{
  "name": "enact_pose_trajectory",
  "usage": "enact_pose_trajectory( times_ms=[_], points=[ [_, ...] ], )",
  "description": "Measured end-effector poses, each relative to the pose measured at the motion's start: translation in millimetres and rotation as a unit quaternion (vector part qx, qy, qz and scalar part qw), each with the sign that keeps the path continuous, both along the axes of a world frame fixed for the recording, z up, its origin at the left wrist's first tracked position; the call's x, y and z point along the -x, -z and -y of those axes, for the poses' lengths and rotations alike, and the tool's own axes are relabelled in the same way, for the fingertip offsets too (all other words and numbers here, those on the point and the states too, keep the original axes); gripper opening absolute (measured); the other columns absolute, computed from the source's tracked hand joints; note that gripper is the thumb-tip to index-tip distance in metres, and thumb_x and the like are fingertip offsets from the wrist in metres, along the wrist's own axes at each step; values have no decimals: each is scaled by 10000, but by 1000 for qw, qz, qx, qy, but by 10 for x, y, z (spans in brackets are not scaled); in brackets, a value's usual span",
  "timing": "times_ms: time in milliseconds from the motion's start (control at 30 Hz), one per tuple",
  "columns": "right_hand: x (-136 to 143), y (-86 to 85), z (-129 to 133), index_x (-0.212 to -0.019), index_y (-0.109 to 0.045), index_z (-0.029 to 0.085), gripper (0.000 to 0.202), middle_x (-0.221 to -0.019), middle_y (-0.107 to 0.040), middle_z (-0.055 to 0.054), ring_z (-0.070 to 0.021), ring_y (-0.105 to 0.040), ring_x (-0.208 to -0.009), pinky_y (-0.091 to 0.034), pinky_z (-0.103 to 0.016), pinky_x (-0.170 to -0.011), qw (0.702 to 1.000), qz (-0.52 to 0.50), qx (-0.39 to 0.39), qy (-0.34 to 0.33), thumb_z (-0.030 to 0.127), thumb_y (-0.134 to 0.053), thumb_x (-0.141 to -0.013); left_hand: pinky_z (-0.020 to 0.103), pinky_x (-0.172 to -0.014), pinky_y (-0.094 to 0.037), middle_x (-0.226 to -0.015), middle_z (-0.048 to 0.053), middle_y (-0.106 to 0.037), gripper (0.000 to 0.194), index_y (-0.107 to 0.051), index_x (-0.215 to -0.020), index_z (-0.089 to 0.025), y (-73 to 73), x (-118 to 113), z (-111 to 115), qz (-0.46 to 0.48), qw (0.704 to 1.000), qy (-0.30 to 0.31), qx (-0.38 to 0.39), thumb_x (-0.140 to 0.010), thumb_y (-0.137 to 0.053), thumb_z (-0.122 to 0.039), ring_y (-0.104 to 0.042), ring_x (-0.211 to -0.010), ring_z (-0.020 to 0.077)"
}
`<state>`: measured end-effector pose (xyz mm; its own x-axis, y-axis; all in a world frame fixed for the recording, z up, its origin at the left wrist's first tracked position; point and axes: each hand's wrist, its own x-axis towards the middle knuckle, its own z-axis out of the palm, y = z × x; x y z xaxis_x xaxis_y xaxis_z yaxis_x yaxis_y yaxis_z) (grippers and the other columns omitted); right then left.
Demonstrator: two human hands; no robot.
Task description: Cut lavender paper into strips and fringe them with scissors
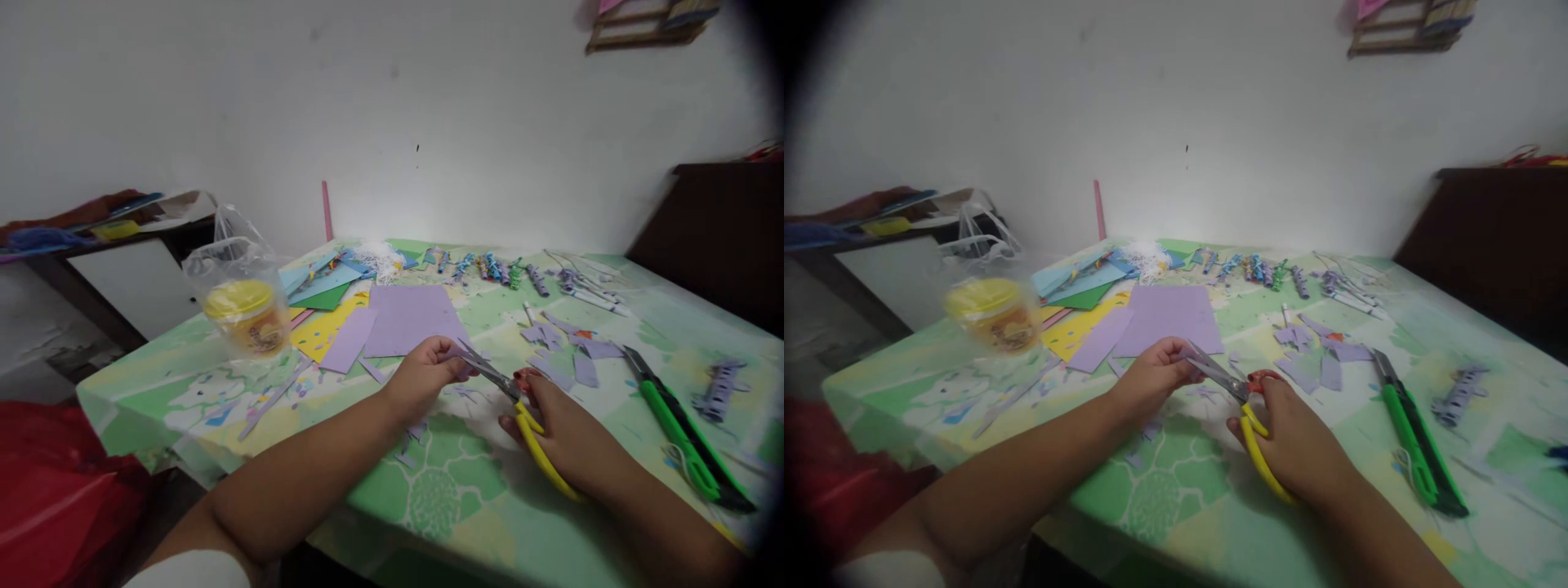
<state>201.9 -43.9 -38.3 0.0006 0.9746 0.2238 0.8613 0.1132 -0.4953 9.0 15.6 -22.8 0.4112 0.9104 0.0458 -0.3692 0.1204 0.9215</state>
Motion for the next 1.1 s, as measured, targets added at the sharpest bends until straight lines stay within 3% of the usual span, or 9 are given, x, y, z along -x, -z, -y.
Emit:
enact_pose_trajectory(
  times_ms=[133,267,400,700,1100],
  points=[
    [-10,6,0,-1059,-523,207,457,-1109,-618,-140,-329,-596,-1015,-463,-426,-820,1000,9,28,-8,479,-599,-700,303,-717,-478,-674,9,-642,277,-544,-786,-154,1,-12,11,10,1000,3,26,-640,-753,-263,-624,-643,127],
    [-16,19,5,-1096,-479,195,513,-1109,-603,-142,-324,-582,-1014,-450,-433,-837,999,13,49,-11,505,-593,-704,272,-677,-477,-653,-4,-636,182,-534,-784,-146,-48,-17,38,-25,999,-15,31,-674,-671,-100,-614,-587,105],
    [-20,0,15,-1095,-485,204,496,-1079,-612,-126,-318,-588,-995,-445,-415,-814,998,13,56,-10,496,-589,-708,240,-649,-462,-609,-37,-612,214,-476,-776,-161,-115,-19,65,-72,997,-30,13,-693,-602,-10,-606,-558,90],
    [-4,-48,40,-1079,-464,209,455,-1055,-603,-114,-298,-583,-956,-434,-398,-780,997,20,69,-38,459,-580,-717,232,-644,-441,-643,-54,-614,320,-364,-756,-193,-80,3,66,-87,995,-27,-44,-669,-590,16,-608,-592,88],
    [-1,-49,49,-1096,-408,210,447,-1070,-573,-122,-300,-556,-974,-424,-407,-784,994,20,87,-61,422,-557,-732,207,-606,-422,-634,-60,-622,354,-332,-761,-199,-107,15,112,-71,996,-24,-51,-661,-619,-18,-606,-577,76]
  ],
)
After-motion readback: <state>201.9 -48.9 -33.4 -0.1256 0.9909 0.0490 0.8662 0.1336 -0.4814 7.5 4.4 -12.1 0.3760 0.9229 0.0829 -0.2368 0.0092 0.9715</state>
